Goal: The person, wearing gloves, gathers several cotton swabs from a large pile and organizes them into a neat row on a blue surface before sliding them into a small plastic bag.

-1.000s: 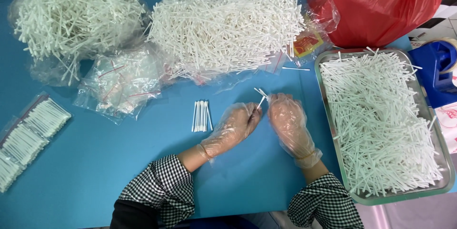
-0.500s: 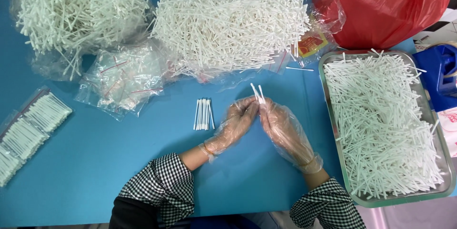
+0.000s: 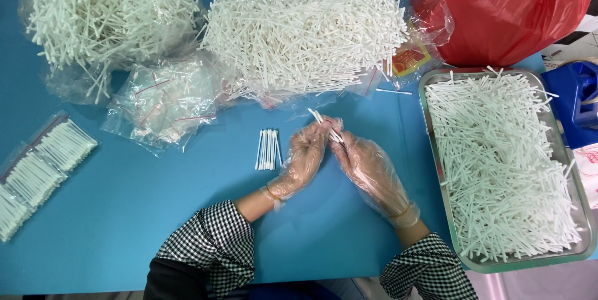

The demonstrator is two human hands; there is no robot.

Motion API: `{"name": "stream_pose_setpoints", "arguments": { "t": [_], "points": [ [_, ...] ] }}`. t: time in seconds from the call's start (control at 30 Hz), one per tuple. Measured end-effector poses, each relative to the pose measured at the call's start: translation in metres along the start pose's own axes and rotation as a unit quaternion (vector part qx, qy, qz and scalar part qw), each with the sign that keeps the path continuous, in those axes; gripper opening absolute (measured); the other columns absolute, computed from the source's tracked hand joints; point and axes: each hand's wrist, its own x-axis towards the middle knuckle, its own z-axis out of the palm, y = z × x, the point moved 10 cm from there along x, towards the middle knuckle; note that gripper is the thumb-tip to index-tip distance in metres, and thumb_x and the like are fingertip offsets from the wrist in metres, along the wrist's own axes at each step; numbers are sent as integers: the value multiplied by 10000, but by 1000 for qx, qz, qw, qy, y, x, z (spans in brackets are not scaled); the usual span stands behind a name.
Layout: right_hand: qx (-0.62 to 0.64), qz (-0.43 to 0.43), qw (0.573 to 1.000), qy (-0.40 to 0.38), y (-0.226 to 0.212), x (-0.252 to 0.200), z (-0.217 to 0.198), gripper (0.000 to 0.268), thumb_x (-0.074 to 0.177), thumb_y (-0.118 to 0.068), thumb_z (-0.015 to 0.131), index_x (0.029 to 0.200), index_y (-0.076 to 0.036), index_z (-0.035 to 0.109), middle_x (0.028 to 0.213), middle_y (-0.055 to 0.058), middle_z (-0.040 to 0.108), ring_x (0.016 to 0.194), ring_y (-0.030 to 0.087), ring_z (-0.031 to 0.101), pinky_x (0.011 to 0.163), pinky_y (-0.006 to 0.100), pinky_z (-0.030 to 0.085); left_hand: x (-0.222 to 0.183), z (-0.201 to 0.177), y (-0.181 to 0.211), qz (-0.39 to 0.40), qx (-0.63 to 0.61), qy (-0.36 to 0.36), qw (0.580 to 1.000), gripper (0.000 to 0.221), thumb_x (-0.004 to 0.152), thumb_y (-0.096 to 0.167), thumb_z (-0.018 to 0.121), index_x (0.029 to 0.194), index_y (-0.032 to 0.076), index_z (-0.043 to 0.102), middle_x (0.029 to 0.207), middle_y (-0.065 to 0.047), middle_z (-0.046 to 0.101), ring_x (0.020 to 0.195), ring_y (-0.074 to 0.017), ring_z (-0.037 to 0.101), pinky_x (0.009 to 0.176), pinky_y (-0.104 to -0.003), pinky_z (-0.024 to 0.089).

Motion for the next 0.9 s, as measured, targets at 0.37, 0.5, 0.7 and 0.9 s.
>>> {"name": "stream_pose_setpoints", "arguments": {
  "t": [0.37, 0.5, 0.7, 0.9],
  "points": [
    [-168, -9, 981, 95, 32, -1, -21, 185, 1027, -287, 570, 976, -138, 668, 758, 73, 677, 743, 267, 702, 597, 394, 577, -15, -9, 26, 89, 83, -9, 992, 165, 1009, 193, 655, 1061, 114, 789, 1000, -90, 793, 1025, -186, 734, 961, -360, 586],
    [-242, 10, 961, 134, 52, 1, -10, 242, 974, -410, 621, 1155, -254, 658, 893, -27, 645, 831, 163, 693, 627, 327, 589, -33, 7, 45, 140, 48, -14, 989, 112, 894, 35, 769, 997, 65, 801, 949, -126, 795, 981, -249, 762, 914, -382, 620],
    [86, -51, 984, 147, 13, 0, -64, 326, 1026, -227, 610, 1344, -183, 664, 1287, 58, 700, 1188, 255, 668, 952, 378, 547, -29, 19, 10, 49, 114, -134, 983, 91, 955, 83, 714, 1016, 71, 781, 977, -122, 786, 1035, -300, 735, 906, -425, 610],
    [298, -77, 952, 2, -30, 3, -59, 331, 944, -122, 703, 1270, -67, 703, 1299, 175, 717, 1246, 378, 645, 992, 504, 531, -26, 20, 15, -2, 252, -211, 944, 77, 947, 188, 697, 940, 219, 766, 927, 11, 783, 983, -221, 755, 846, -384, 610]
  ]
}}
